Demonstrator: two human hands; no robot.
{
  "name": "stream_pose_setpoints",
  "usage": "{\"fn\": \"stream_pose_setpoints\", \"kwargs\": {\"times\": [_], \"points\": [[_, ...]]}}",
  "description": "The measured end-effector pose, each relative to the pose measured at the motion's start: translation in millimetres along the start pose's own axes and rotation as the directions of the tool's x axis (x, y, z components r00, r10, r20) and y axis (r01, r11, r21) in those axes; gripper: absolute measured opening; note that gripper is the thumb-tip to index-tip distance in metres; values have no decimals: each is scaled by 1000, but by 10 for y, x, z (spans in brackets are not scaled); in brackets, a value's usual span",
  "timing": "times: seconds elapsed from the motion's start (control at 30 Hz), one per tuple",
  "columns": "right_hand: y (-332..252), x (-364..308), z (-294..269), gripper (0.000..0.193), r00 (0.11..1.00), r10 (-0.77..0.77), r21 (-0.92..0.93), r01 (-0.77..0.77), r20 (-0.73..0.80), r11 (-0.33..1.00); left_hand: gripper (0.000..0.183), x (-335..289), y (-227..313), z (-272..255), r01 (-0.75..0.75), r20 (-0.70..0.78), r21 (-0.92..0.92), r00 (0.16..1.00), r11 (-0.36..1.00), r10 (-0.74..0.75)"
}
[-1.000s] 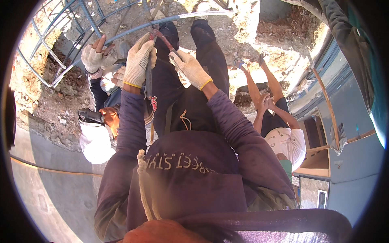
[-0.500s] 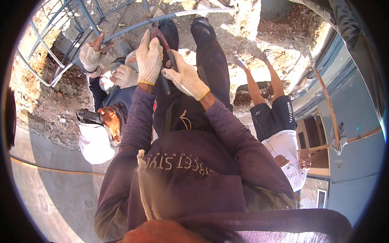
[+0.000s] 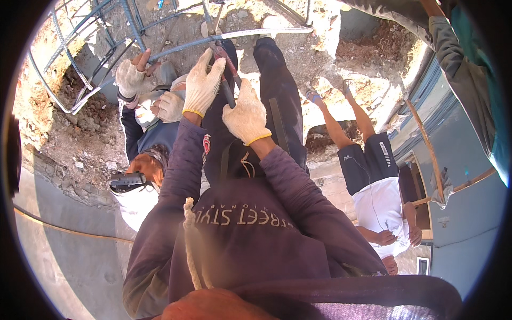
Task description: The person works with others to construct a rebar cage by positioning metal bars and securing them with wire using pliers.
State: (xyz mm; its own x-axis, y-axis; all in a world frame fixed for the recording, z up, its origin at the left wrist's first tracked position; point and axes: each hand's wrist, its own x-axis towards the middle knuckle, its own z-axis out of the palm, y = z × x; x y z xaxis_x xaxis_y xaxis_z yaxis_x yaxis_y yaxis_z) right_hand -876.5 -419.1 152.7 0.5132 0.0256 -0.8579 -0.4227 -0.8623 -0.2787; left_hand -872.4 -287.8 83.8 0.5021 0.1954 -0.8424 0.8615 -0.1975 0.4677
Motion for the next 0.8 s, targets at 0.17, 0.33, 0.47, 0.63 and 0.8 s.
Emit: {"fn": "stream_pose_setpoints", "kwargs": {"times": [0.17, 0.33, 0.47, 0.63, 0.8], "points": [[146, 95, 168, 60, 991, -87, -71, 80, -97, 994, 71, 109, -81, -4, -91, -157, 193, 980, 977, 122], [703, 576, 148, 60, 954, -295, -99, 290, -46, 952, 51, 201, -51, 18, -122, -19, 84, 992, 989, 124], [768, 665, 188, 61, 938, -339, -92, 333, -71, 939, 54, 349, -365, 211, -212, -90, -114, 975, 971, 203], [621, 541, 67, 65, 943, -327, -104, 320, -66, 942, 45, 371, -255, 83, -92, 98, -389, 985, 917, 141], [473, 345, -76, 68, 909, -386, -292, 331, -158, 898, 44, 333, -190, 74, -103, 73, -454, 986, 885, 152]]}}
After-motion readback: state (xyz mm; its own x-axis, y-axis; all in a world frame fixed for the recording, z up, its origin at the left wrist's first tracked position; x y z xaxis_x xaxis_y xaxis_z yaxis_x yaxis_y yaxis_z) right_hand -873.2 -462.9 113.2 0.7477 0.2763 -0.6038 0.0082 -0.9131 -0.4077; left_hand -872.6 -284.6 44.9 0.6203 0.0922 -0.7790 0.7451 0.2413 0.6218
